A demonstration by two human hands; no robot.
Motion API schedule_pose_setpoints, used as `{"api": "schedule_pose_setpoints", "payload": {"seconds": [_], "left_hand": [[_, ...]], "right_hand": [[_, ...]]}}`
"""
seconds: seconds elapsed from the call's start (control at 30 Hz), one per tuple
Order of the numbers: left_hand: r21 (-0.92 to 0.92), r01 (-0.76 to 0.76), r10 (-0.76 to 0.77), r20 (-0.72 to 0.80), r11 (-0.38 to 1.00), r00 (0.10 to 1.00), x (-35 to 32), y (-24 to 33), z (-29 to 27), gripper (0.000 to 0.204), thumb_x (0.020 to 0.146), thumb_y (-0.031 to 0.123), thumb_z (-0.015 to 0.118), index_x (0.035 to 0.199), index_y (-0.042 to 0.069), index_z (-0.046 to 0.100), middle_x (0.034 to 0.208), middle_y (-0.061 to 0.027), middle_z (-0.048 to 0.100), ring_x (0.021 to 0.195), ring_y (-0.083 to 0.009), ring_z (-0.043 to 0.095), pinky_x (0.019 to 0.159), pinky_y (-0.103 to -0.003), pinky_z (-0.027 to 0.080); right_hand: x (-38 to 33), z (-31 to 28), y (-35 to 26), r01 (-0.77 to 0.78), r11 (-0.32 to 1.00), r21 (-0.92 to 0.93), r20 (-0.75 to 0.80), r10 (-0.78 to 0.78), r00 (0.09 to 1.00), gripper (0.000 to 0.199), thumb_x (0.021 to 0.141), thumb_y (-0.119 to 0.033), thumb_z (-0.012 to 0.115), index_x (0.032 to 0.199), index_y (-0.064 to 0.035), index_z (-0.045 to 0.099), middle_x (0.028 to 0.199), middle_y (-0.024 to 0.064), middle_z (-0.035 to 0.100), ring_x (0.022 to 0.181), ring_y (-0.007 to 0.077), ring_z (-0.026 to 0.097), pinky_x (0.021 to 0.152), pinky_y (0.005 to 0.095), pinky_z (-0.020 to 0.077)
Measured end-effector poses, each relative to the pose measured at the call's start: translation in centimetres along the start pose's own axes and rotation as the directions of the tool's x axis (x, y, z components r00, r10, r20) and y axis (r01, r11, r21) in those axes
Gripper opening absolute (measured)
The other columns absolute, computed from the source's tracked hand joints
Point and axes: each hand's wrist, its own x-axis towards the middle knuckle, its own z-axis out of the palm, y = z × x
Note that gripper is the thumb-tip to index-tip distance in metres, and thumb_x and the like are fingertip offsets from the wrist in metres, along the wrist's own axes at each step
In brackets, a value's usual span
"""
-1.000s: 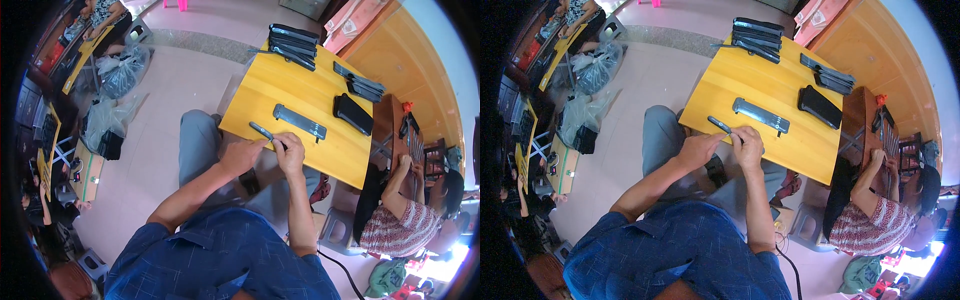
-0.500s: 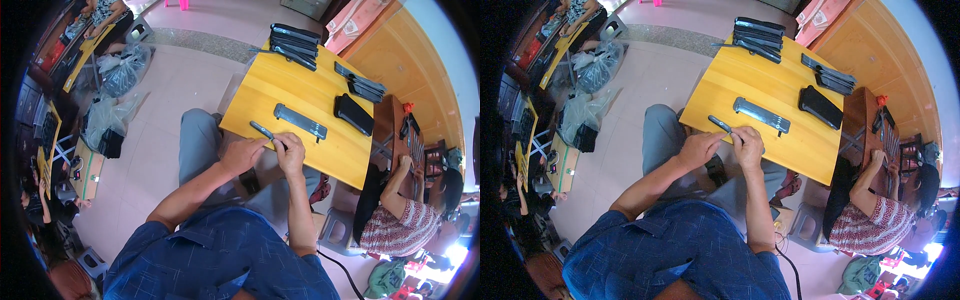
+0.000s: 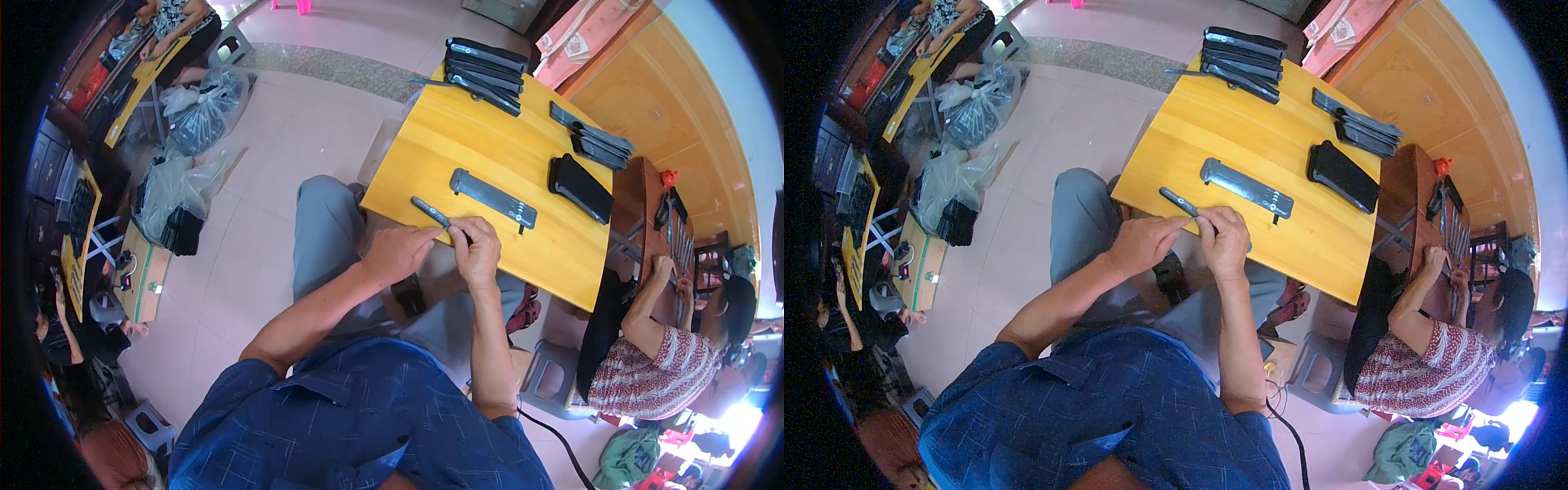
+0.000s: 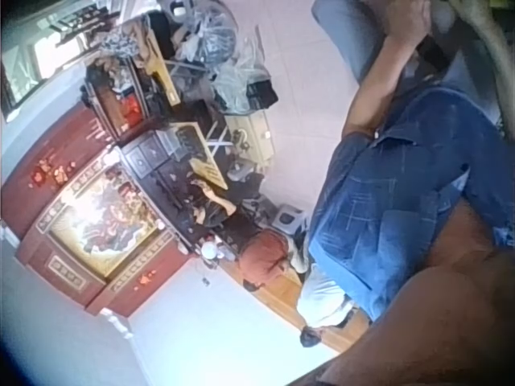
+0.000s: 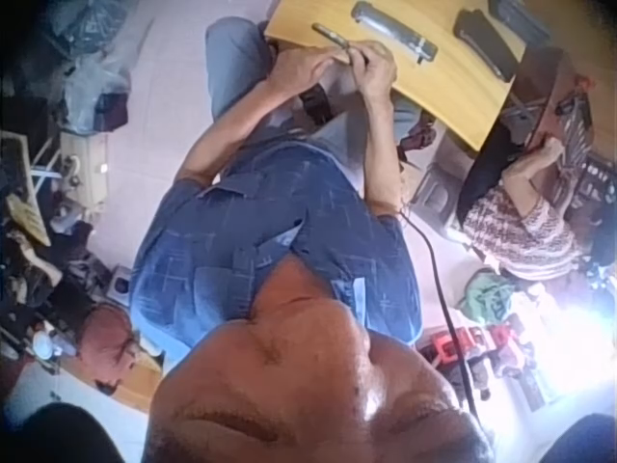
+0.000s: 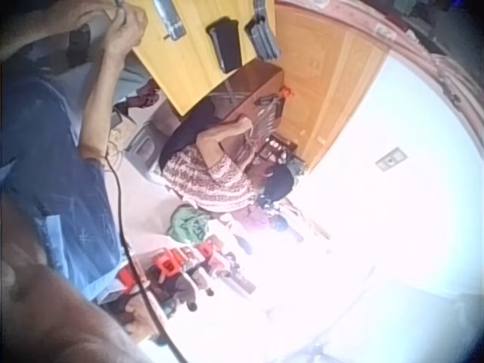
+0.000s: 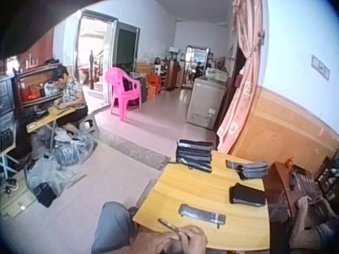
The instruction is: Assembling plastic and metal components onto textile straps at a workshop table.
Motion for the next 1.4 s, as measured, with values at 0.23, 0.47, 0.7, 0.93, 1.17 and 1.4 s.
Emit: {"api": "schedule_pose_setpoints", "payload": {"seconds": [0.23,0.47,0.7,0.93,1.17,1.4], "left_hand": [[0.030,0.011,-0.012,0.041,0.999,0.999,0.2,0.1,-0.2,0.027,0.096,0.023,0.062,0.121,0.013,0.070,0.092,-0.0127,0.075,0.080,-0.0338,0.072,0.067,-0.047,0.057],[0.031,-0.007,0.006,0.021,0.999,1.000,0.2,0.0,-0.3,0.028,0.096,0.023,0.062,0.121,0.013,0.069,0.092,-0.0127,0.075,0.079,-0.0334,0.072,0.066,-0.047,0.057],[0.052,-0.021,0.020,0.037,0.998,0.999,0.3,0.0,-0.5,0.028,0.096,0.023,0.062,0.121,0.013,0.069,0.090,-0.0128,0.075,0.078,-0.0328,0.073,0.066,-0.045,0.057],[0.049,-0.025,0.025,0.014,0.998,1.000,0.4,-0.1,-0.4,0.026,0.096,0.023,0.062,0.119,0.013,0.071,0.088,-0.0130,0.074,0.077,-0.0327,0.072,0.065,-0.046,0.057],[0.094,-0.016,0.006,0.107,0.995,0.994,1.2,0.7,-1.5,0.024,0.099,0.024,0.056,0.115,0.012,0.070,0.083,-0.0140,0.073,0.076,-0.0352,0.072,0.064,-0.049,0.056],[0.114,0.041,-0.056,0.130,0.993,0.990,1.4,1.1,-1.8,0.019,0.097,0.019,0.054,0.105,0.010,0.069,0.079,-0.0157,0.072,0.072,-0.0380,0.071,0.063,-0.052,0.055]], "right_hand": [[0.0,0.0,-0.3,-0.010,1.000,-0.008,-0.002,0.010,1.000,0.012,0.084,-0.006,0.076,0.096,-0.0062,0.078,0.091,0.0129,0.072,0.087,0.0318,0.069,0.080,0.0399,0.0540],[0.0,-0.1,-0.6,-0.012,1.000,-0.004,0.001,0.012,1.000,0.012,0.084,-0.006,0.076,0.095,-0.0058,0.078,0.091,0.0130,0.072,0.088,0.0320,0.069,0.080,0.0398,0.0541],[-0.1,0.0,0.1,-0.007,1.000,-0.002,0.005,0.007,1.000,0.011,0.084,-0.006,0.076,0.095,-0.0058,0.078,0.090,0.0131,0.072,0.087,0.0321,0.069,0.080,0.0402,0.0537],[-0.1,-0.1,-0.1,-0.009,1.000,-0.006,0.007,0.009,1.000,0.012,0.084,-0.006,0.076,0.095,-0.0061,0.078,0.091,0.0127,0.072,0.087,0.0320,0.068,0.080,0.0403,0.0538],[-0.3,-0.2,-0.1,0.025,1.000,-0.014,0.004,-0.024,1.000,0.013,0.082,-0.006,0.078,0.094,-0.0065,0.077,0.091,0.0116,0.072,0.088,0.0313,0.068,0.080,0.0401,0.0539],[-0.5,0.2,0.1,0.070,0.997,-0.040,0.002,-0.070,0.998,0.012,0.080,-0.005,0.078,0.092,-0.0062,0.077,0.090,0.0105,0.072,0.087,0.0306,0.068,0.080,0.0398,0.0540]]}}
